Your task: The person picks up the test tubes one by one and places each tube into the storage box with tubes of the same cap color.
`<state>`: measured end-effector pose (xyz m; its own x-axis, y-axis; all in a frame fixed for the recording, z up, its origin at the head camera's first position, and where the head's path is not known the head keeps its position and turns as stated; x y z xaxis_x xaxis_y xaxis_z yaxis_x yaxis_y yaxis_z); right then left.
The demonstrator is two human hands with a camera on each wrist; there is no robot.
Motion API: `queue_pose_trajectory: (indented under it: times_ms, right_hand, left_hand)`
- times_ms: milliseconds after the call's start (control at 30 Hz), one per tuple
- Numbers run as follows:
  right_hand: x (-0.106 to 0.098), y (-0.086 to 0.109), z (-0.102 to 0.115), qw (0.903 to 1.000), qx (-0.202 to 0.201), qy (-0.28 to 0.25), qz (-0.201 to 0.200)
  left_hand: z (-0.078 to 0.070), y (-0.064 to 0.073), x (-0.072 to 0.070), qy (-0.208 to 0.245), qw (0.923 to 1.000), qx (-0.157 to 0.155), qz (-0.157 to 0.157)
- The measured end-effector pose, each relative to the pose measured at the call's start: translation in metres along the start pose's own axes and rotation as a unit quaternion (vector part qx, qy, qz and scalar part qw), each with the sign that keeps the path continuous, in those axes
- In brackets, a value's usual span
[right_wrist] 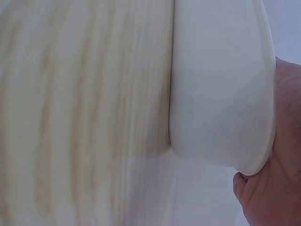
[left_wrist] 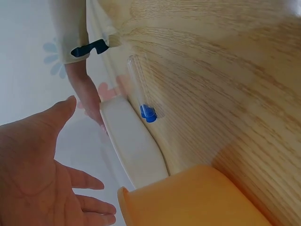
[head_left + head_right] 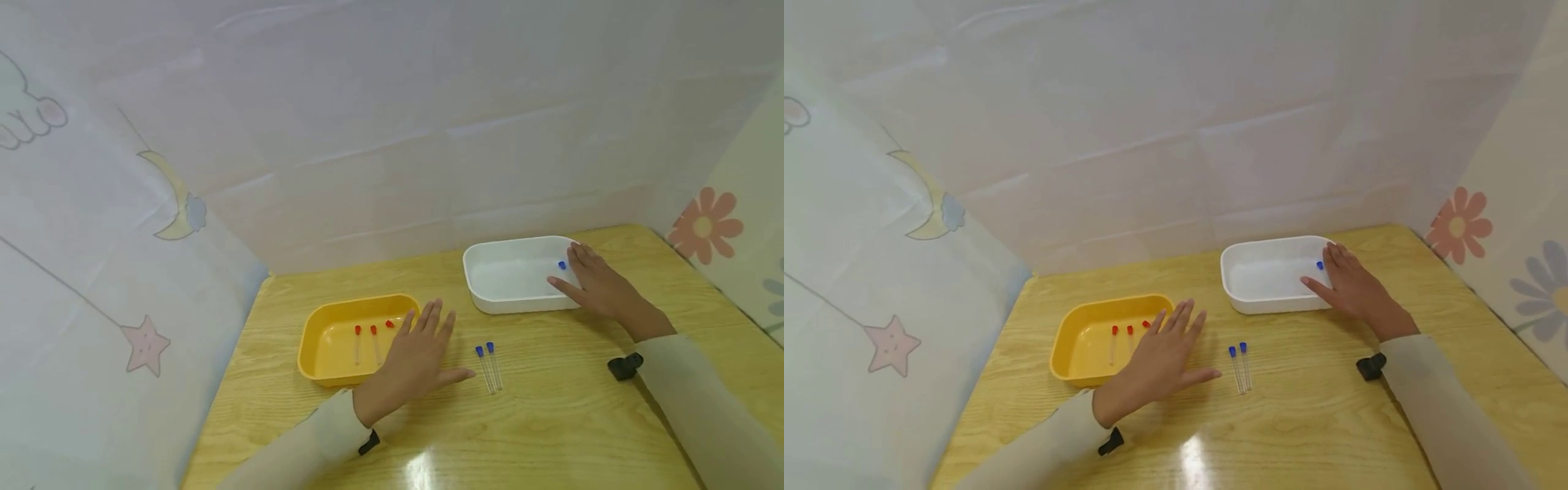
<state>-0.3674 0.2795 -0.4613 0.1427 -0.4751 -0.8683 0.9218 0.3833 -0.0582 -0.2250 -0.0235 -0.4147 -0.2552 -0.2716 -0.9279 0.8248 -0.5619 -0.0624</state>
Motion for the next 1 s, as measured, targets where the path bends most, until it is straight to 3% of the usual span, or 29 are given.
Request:
queue_pose_trajectory:
  times_ms: [333, 600, 1000]
  right_hand:
    - [-0.004, -0.002, 0.004, 0.9999, -0.011, -0.002, -0.007]
    - [-0.007, 0.002, 0.007, 0.9998, -0.016, -0.008, -0.007]
    - [-0.001, 0.002, -0.001, 0.9998, -0.007, -0.015, 0.008]
  left_hand:
    - [-0.006, -0.003, -0.003, -0.028, 0.9995, 0.015, -0.005]
    - [-0.014, -0.011, 0.000, -0.027, 0.9992, 0.029, 0.009]
    - [-0.028, -0.017, 0.000, -0.051, 0.9976, 0.046, 0.009]
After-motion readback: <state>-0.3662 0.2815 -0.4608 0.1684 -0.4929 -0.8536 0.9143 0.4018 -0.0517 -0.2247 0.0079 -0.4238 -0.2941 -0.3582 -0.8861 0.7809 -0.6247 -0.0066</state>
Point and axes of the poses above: each hand's wrist, its own y-axis away from the middle knuckle, its own x-axis out of the palm, z = x × y, the point moved 9 cm from there along -y, towards the middle knuckle, and after that the axes turned 8 degrees about -y, right-handed, at the moved point
